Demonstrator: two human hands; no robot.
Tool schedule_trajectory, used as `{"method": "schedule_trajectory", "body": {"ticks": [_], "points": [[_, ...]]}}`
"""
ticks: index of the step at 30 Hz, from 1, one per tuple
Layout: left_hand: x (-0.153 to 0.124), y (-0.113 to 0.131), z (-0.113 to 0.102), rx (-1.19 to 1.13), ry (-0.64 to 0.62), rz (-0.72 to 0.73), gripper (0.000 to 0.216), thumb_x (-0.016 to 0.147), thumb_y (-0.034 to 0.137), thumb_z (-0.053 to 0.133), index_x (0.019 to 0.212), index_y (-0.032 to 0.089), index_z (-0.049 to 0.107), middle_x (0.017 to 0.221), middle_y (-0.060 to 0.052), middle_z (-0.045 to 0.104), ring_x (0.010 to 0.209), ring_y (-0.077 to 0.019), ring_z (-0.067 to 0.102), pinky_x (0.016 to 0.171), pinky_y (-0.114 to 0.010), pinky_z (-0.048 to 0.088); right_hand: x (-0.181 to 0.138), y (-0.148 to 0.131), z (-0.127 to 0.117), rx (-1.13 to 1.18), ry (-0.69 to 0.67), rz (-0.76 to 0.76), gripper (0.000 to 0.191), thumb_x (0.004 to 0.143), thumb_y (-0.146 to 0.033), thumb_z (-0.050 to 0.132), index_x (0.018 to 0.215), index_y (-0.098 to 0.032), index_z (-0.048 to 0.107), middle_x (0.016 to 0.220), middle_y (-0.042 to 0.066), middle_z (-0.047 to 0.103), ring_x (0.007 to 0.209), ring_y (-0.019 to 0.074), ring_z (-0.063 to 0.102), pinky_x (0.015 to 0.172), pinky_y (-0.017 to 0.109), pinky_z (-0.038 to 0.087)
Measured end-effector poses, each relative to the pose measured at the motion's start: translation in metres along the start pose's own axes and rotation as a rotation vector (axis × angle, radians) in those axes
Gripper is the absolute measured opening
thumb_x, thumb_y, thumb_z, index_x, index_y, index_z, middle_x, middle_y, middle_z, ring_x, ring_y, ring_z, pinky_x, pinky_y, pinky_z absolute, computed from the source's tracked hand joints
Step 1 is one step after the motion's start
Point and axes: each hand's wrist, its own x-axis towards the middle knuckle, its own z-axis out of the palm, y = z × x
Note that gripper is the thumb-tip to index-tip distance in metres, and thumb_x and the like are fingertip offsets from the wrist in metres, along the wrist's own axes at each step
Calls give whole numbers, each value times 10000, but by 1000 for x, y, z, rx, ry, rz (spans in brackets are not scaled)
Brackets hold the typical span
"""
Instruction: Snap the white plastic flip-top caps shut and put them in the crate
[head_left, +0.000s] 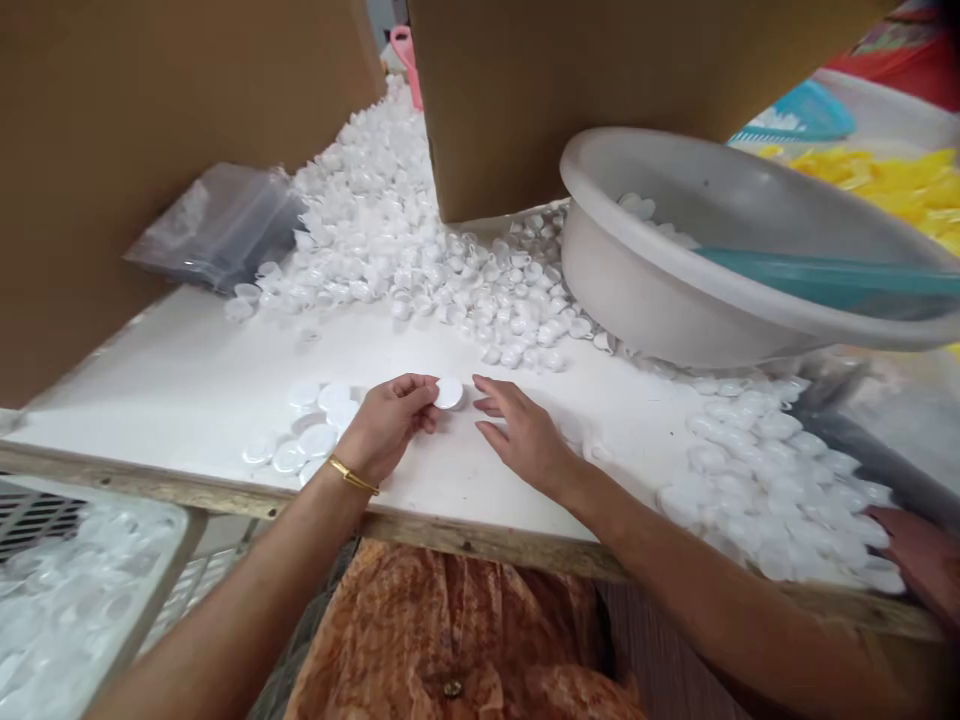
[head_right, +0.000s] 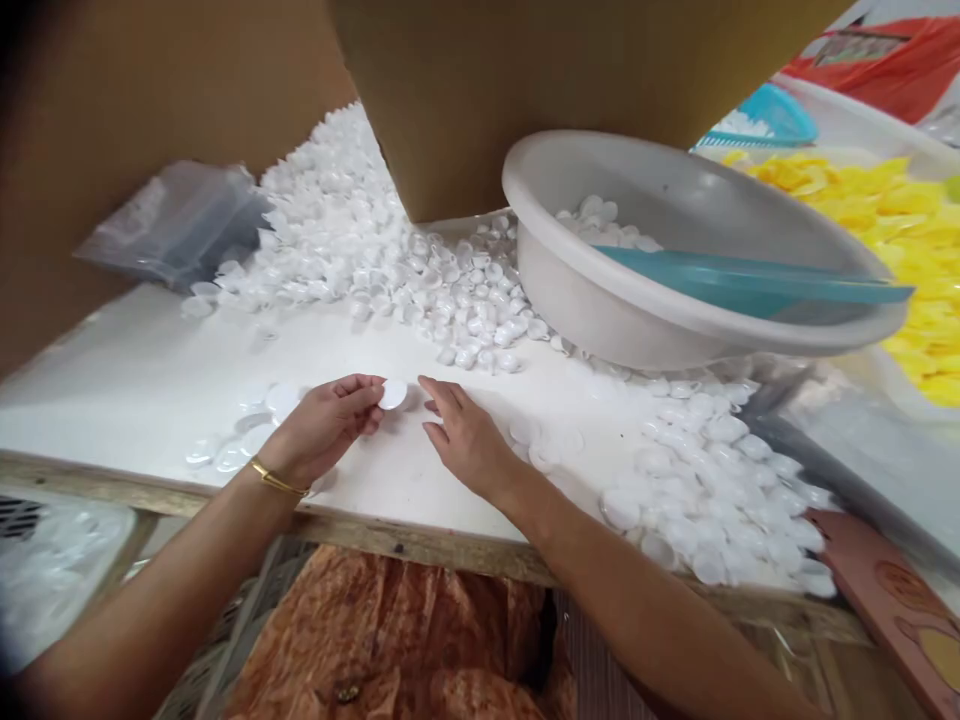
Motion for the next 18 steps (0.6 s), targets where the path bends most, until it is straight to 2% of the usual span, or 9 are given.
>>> {"method": "schedule_trajectory", "body": {"ticks": [5,8,10,14,18], "points": [[-1,7,-10,-110,1,-64,126,663,140,656,768,86,610,613,0,555,490,-43,475,427,-147,368,0,-1,2,9,2,6,467,830,-103,487,1270,-214,378,1133,96,529,945,150,615,829,341,535],[-1,3,-7,-113,-33,-107,100,671,136,648,749,88,607,570,6,540,477,-43,467,425,-146,363,0,-3,2,-8,11,-1,438,841,-135,500,1260,-210,398,1130,92,539,944,148,612,837,336,529],[-1,-3,-3,-71,-30,-79,110,677,161,646,750,96,597,550,12,542,465,-48,468,431,-155,368,0,-4,2,-38,14,-11,428,842,-176,524,1254,-203,413,1140,91,547,945,151,608,833,326,527],[-2,-16,4,217,6,32,110,713,222,596,766,128,571,477,34,527,410,-76,465,439,-199,380,1,-7,1,-173,42,-64,413,837,-266,557,1233,-204,458,1129,87,588,992,187,583,844,356,507],[1,-22,7,601,40,177,106,755,249,525,806,165,567,509,40,509,433,-100,458,470,-229,376,2,-10,-1,-324,48,-124,190,848,-239,542,1024,-199,604,1049,68,649,962,194,583,827,359,482]]}}
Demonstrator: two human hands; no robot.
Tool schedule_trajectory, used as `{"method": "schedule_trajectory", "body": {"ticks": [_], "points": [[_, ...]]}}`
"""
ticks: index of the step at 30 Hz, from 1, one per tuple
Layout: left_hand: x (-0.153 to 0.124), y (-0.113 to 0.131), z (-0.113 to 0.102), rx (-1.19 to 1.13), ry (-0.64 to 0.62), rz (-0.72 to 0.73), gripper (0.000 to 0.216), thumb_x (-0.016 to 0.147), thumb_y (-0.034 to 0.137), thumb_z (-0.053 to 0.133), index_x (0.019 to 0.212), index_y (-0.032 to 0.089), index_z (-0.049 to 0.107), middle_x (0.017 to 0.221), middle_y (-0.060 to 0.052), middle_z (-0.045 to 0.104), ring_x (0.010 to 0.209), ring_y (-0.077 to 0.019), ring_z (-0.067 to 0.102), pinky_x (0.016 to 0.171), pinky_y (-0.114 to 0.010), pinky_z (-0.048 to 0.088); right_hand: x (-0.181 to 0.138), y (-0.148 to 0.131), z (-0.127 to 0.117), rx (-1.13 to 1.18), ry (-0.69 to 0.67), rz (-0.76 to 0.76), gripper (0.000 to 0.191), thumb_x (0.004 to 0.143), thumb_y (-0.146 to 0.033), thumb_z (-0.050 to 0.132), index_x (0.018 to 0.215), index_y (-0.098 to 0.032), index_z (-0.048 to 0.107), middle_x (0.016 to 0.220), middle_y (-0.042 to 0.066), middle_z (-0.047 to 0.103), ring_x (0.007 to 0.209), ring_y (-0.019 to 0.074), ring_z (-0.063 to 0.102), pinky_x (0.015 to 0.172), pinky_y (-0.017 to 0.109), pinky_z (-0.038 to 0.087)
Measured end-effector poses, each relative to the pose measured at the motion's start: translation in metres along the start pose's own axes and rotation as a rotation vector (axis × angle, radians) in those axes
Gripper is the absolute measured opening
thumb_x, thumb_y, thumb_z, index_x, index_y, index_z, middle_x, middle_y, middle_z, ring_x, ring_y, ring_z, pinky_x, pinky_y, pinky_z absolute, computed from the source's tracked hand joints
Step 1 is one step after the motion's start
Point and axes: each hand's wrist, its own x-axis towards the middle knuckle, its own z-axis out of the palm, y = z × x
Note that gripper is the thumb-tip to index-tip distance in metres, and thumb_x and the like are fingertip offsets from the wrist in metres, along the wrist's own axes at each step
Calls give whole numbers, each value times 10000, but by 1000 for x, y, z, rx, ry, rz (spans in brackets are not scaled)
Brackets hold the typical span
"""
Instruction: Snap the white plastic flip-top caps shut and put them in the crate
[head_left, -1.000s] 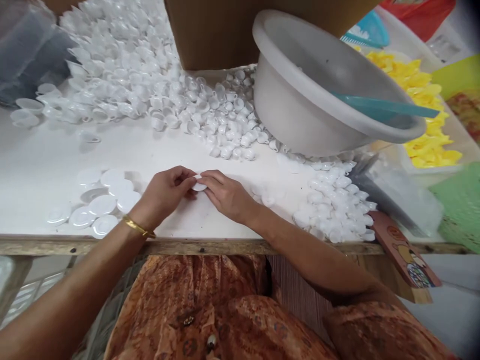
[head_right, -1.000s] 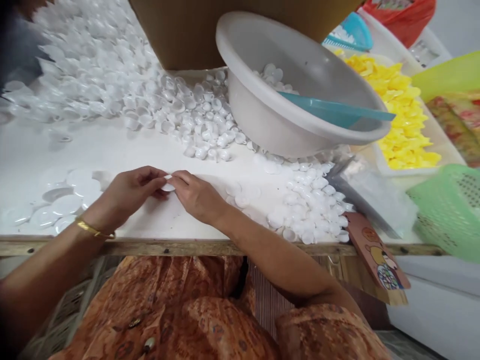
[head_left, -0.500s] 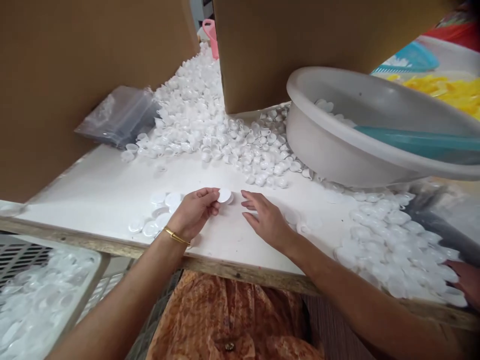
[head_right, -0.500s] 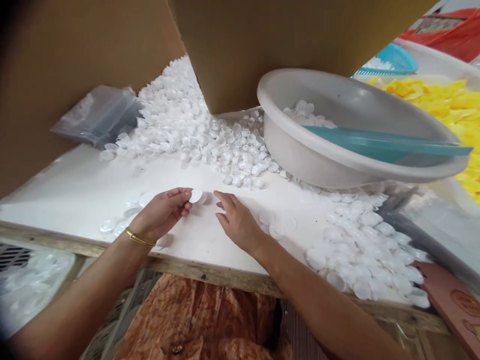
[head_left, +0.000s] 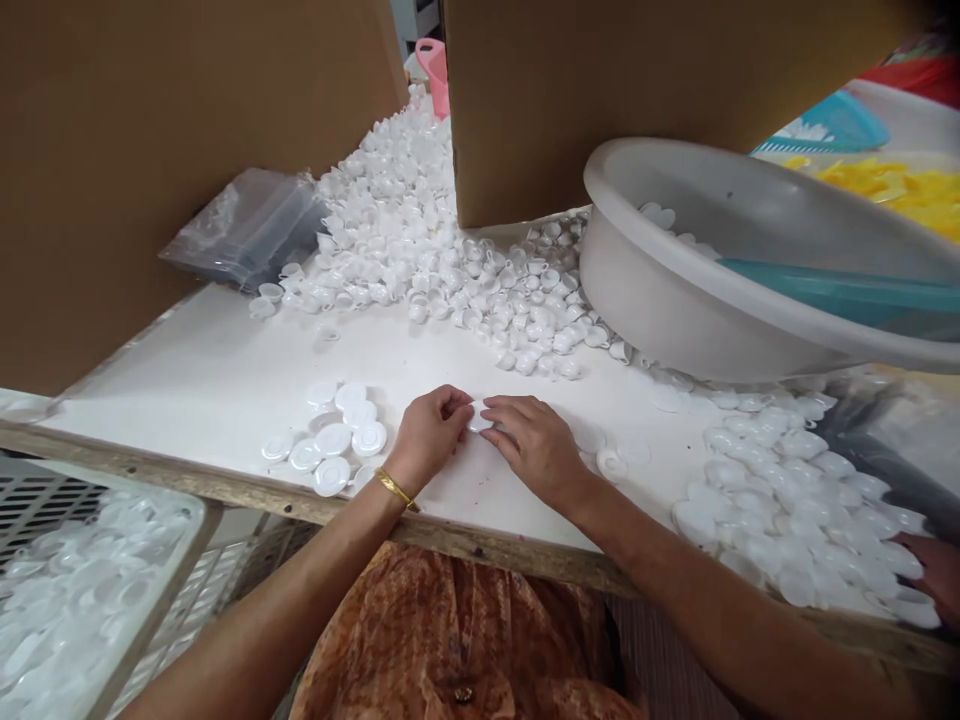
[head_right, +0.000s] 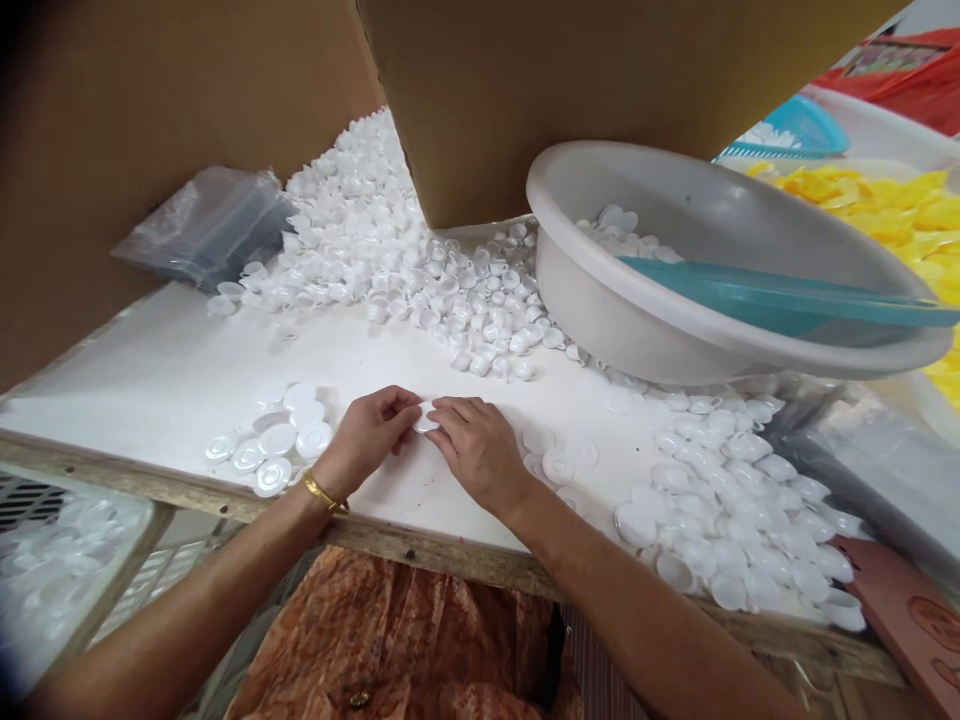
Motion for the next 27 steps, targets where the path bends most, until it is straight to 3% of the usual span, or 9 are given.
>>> {"method": "schedule_trajectory", "body": {"ticks": [6,11,21,27], "points": [[21,14,9,484,291,332,279,873,226,342,1038,167,559,958,-96,507,830,-188,512,767,-344,404,-1,-4,-3,-209,-46,-112,158,874,-191,491,944,-186,633,1067,62,657,986,206,576,756,352,452],[34,16,22,842,294,339,319,879,237,343,1145,235,519,1040,-109,458,967,-260,413,790,-412,335,-5,-8,-2,-266,-83,-166,226,838,-114,501,1027,-154,618,1103,101,640,1073,250,540,818,387,441],[42,9,23,891,222,413,430,834,238,403,1261,278,445,1049,-112,429,965,-264,383,814,-432,294,-9,-3,-3,-224,-116,-194,301,837,-74,440,1094,-82,597,1143,159,617,1075,260,555,872,388,488],[39,10,24,817,270,335,374,867,247,358,1211,275,502,1013,-109,489,938,-263,432,788,-411,319,-8,0,4,-116,-104,-114,272,839,-81,469,1083,-144,572,1135,127,617,1066,226,557,904,387,475]]}}
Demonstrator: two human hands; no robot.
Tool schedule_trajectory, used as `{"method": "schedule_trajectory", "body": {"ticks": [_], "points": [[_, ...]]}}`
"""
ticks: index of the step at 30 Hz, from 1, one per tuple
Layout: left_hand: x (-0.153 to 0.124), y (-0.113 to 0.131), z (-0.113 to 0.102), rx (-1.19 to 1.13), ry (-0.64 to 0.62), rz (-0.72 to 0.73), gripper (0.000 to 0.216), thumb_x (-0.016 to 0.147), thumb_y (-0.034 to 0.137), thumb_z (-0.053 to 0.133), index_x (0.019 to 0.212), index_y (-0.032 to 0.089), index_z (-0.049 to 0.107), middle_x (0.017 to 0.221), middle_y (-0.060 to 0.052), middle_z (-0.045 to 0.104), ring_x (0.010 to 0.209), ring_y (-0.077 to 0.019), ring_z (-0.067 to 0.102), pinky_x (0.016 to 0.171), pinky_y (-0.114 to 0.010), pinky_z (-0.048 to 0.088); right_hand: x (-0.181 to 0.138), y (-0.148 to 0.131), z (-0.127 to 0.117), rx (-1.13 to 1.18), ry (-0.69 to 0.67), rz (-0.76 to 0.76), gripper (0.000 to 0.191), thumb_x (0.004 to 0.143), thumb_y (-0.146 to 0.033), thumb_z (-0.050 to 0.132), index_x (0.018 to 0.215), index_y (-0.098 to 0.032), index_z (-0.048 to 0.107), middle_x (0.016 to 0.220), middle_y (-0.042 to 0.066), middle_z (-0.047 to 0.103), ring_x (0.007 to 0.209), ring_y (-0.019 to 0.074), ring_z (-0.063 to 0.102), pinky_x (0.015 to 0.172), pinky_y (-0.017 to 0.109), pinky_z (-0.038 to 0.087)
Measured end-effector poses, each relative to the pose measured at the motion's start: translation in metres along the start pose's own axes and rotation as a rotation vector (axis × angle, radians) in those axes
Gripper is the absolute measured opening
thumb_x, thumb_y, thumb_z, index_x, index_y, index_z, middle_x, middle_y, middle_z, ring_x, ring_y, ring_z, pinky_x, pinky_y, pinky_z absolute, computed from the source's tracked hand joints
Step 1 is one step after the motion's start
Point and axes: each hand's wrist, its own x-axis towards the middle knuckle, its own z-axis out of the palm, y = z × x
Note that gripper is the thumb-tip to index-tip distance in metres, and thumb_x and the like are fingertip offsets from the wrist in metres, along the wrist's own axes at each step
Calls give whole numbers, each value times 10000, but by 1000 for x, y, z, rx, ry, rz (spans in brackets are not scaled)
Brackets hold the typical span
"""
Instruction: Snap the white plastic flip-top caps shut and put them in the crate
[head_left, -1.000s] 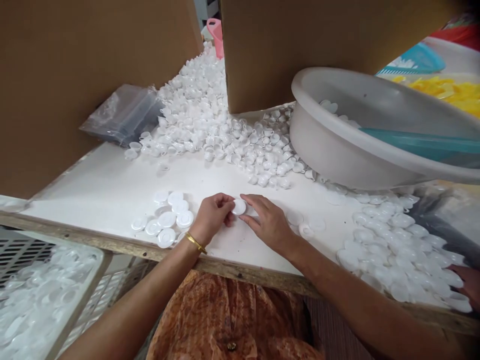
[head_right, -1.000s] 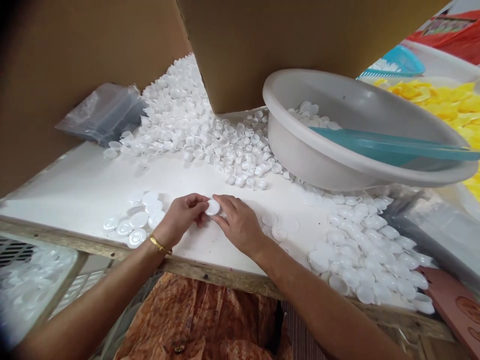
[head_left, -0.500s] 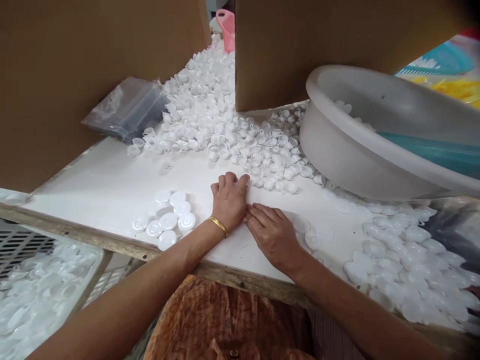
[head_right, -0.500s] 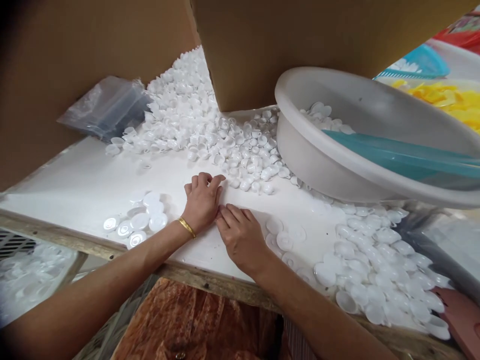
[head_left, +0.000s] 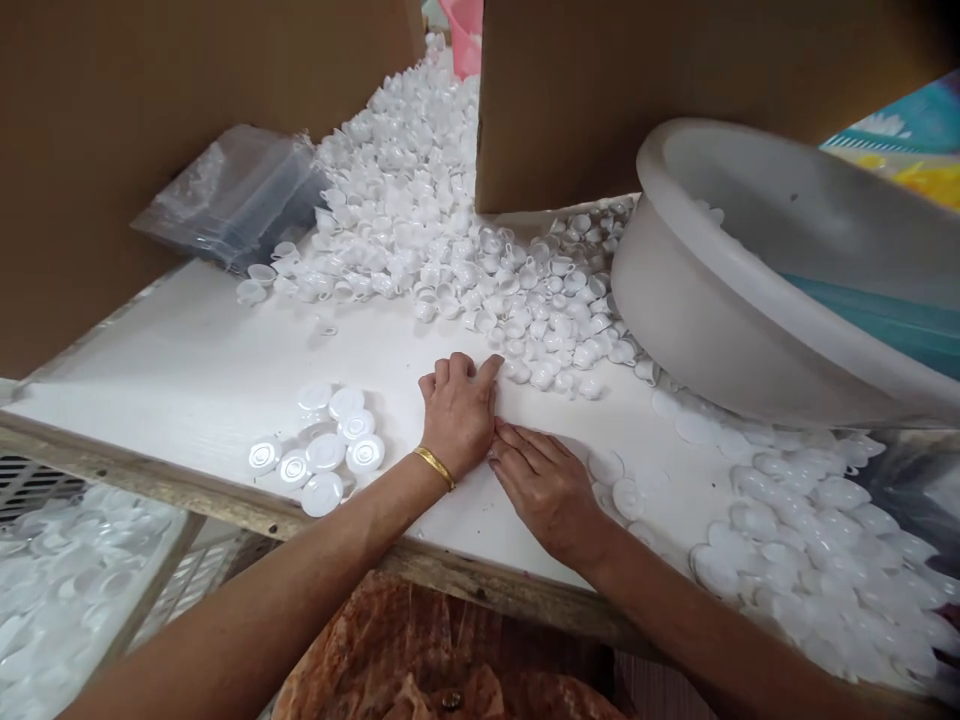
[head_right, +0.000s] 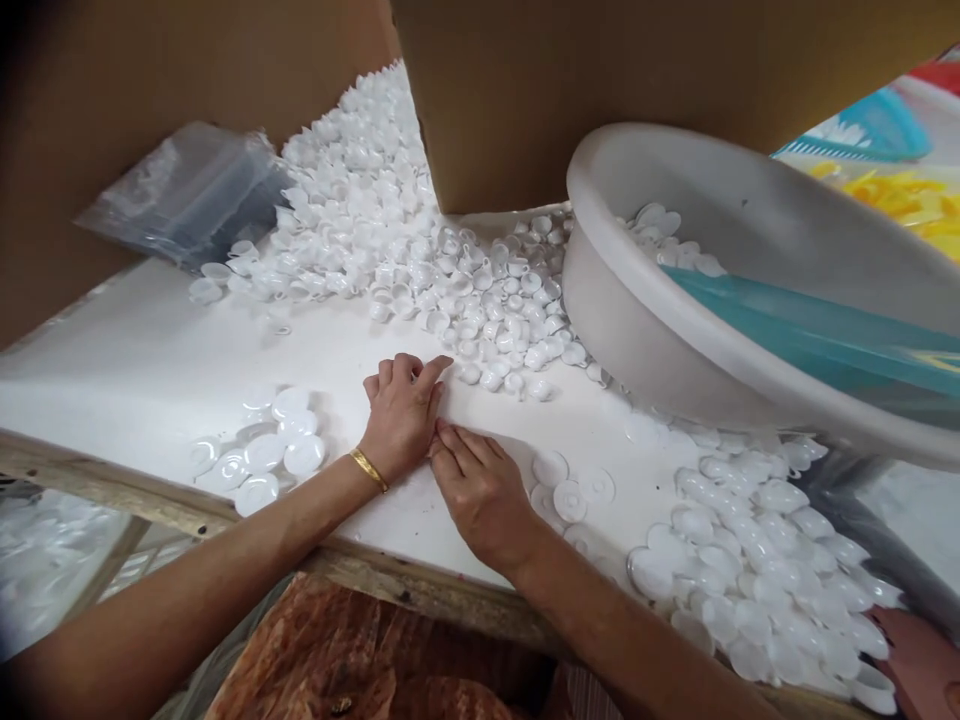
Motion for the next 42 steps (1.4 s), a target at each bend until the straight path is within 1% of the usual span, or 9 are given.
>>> {"method": "schedule_trajectory", "body": {"ticks": [3,6,12,17,21,25,33,38,42], "points": [[-4,-1,-8,-176,-83,-45,356,869,240,342,1182,221,511,795,-72,547,785,-227,500,698,-342,355,6,-2,1,182,71,119,205,830,-129,515,1026,-175,556,1052,101,619,1004,205,575,868,366,498],[-7,-2,-17,-561,-199,-203,289,843,227,382,1090,210,532,543,15,475,547,-162,479,564,-268,344,12,-8,-5,381,160,229,231,827,-202,552,1055,-207,519,1012,71,592,936,180,597,825,333,520],[-18,9,-26,-1518,-302,-627,135,765,266,554,831,150,533,606,26,509,504,-82,468,498,-203,365,12,-19,-21,536,250,202,418,789,-296,627,1168,-244,458,1116,75,551,1001,194,571,812,336,531],[-21,23,-25,-1653,-297,-633,148,777,269,562,842,136,555,487,66,413,424,-53,378,444,-177,338,9,-20,-27,407,282,180,376,791,-256,623,1136,-242,475,1045,60,589,939,183,581,804,327,519],[-19,29,-25,-1702,-376,-625,168,767,274,579,858,135,555,498,54,459,428,-56,419,459,-180,354,8,-22,-32,372,344,189,436,801,-222,600,1196,-250,419,979,46,616,808,164,599,717,312,534],[-21,33,-23,-1744,-448,-620,208,739,285,615,862,126,562,505,53,456,430,-54,427,447,-176,341,7,-25,-34,344,381,118,458,807,-168,579,1218,-238,390,986,56,620,849,171,602,739,321,530],[-22,28,-29,-1476,-370,-589,228,806,334,471,877,138,565,574,27,495,497,-79,455,474,-193,352,8,-19,-31,368,270,231,294,835,-175,515,1120,-237,472,1040,49,618,880,158,606,761,304,519],[-27,6,-44,-944,-346,-291,322,829,436,419,855,166,592,657,18,549,538,-94,462,508,-207,359,8,-15,-22,330,151,262,212,808,-202,574,1017,-227,548,1009,38,653,987,179,575,872,338,471],[-34,-19,-53,-230,-289,-75,312,856,404,385,872,177,600,675,-19,589,606,-156,530,549,-252,346,7,-17,-12,297,-5,194,203,804,-228,588,1006,-221,578,1079,41,647,1107,196,521,924,362,433]]}}
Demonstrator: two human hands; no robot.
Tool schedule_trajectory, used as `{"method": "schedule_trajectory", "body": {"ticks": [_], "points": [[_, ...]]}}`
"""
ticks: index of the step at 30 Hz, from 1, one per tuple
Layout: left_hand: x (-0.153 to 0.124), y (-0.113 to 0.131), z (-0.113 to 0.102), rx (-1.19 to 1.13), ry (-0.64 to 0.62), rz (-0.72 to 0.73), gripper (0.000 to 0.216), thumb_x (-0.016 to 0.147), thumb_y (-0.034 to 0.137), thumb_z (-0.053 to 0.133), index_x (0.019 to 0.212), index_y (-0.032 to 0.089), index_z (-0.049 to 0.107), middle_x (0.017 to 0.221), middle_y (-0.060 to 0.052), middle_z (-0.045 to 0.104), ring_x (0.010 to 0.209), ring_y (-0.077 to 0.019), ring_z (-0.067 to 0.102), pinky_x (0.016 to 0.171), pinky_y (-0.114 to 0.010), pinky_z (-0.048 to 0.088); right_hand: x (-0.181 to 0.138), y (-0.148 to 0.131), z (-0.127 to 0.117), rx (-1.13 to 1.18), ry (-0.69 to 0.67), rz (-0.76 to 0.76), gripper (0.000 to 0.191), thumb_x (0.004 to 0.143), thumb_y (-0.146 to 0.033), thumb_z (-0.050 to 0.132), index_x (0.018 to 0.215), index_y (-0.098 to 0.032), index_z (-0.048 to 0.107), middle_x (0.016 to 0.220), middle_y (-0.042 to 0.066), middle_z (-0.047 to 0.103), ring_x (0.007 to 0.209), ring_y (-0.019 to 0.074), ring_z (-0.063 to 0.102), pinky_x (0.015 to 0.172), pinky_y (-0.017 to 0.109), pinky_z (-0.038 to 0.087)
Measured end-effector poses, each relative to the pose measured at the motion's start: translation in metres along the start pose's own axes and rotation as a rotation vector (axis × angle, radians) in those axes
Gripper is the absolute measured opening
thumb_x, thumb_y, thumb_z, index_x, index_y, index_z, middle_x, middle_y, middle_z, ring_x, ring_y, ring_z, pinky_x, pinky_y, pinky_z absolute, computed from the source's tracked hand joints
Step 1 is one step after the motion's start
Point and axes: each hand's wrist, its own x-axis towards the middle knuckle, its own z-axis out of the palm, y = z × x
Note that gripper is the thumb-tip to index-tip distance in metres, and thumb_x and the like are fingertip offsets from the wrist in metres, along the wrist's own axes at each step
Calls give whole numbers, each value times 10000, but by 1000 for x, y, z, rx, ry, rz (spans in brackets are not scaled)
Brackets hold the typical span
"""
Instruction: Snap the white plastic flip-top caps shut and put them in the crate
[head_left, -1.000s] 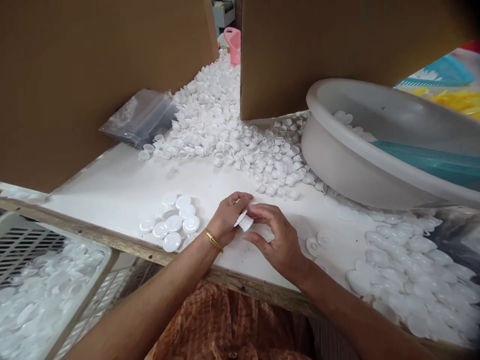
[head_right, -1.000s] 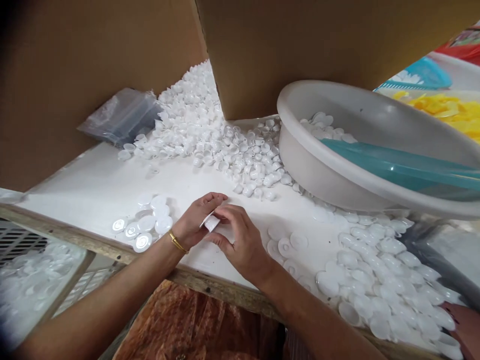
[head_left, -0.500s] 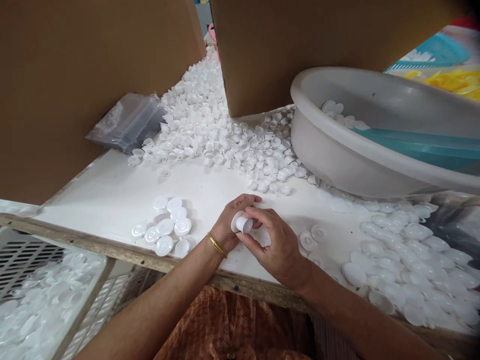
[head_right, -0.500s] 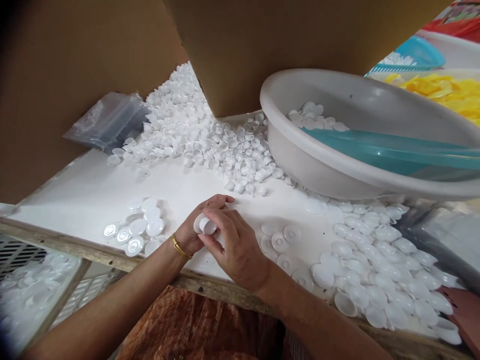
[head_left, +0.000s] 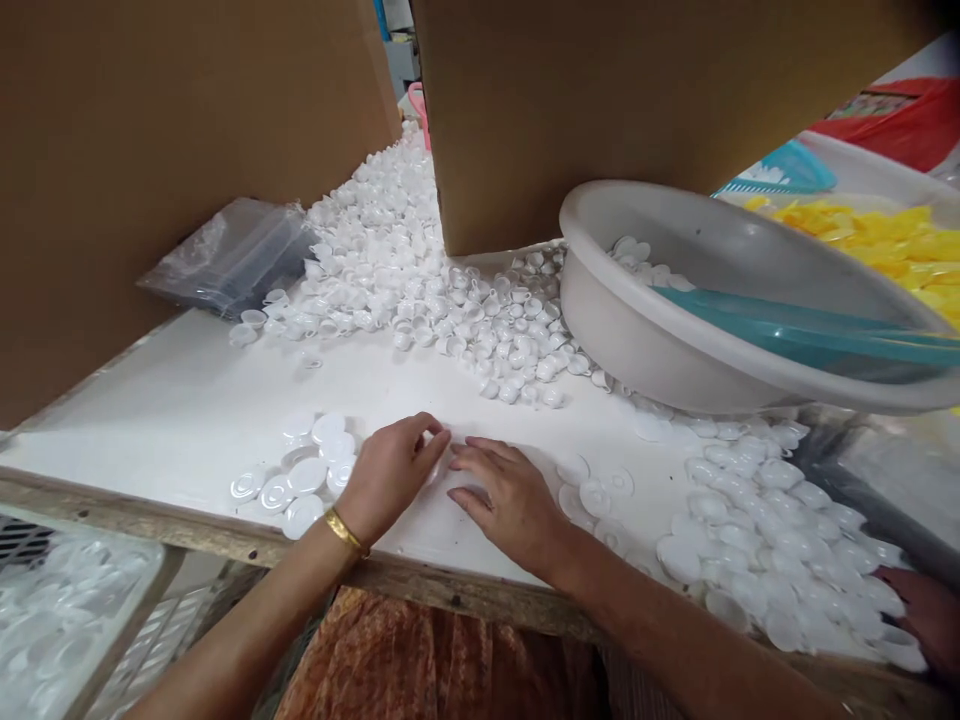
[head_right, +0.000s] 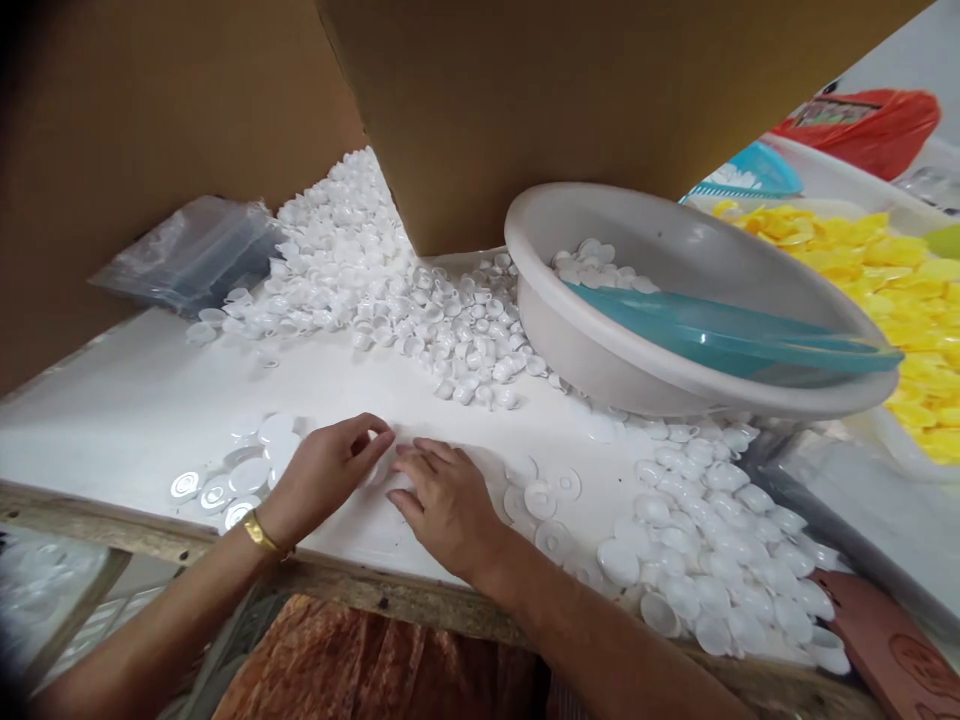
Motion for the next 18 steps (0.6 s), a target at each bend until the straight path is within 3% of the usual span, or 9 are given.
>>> {"method": "schedule_trajectory", "body": {"ticks": [3,7,9,12,15,18], "points": [[-7,-16,-14,499,45,-12,329,876,373,349,939,179,606,776,-74,619,655,-221,571,549,-292,342,1,5,-9,-71,3,13,178,834,-213,533,1001,-212,593,1152,53,620,1130,202,506,941,382,408],[-5,-20,-33,732,140,26,334,870,387,377,976,191,626,799,-101,617,812,-296,567,665,-375,390,3,18,-51,-243,37,244,167,842,-235,493,950,-199,615,994,68,670,927,208,597,798,371,452],[6,-13,-29,665,180,94,322,859,383,414,1015,195,624,828,-101,613,873,-295,543,718,-387,402,0,24,-75,-325,29,353,157,841,-247,477,879,-201,622,883,43,675,832,189,602,714,323,446],[33,5,-4,408,161,250,356,838,330,476,1153,185,555,950,-96,592,920,-250,522,774,-345,422,-9,30,-99,-430,-48,448,158,835,-250,468,812,-204,617,807,22,656,777,170,588,643,280,409],[61,24,25,244,153,353,395,815,219,494,1206,162,506,1024,-107,563,968,-233,502,824,-326,417,-19,31,-98,-481,-179,463,117,799,-247,534,864,-201,620,844,37,647,803,182,578,643,281,401],[73,31,37,128,143,315,305,790,159,481,1076,167,585,952,-97,576,902,-222,533,782,-315,421,-26,33,-87,-502,-234,461,138,745,-218,608,881,-195,608,862,48,626,839,205,561,653,296,408]]}}
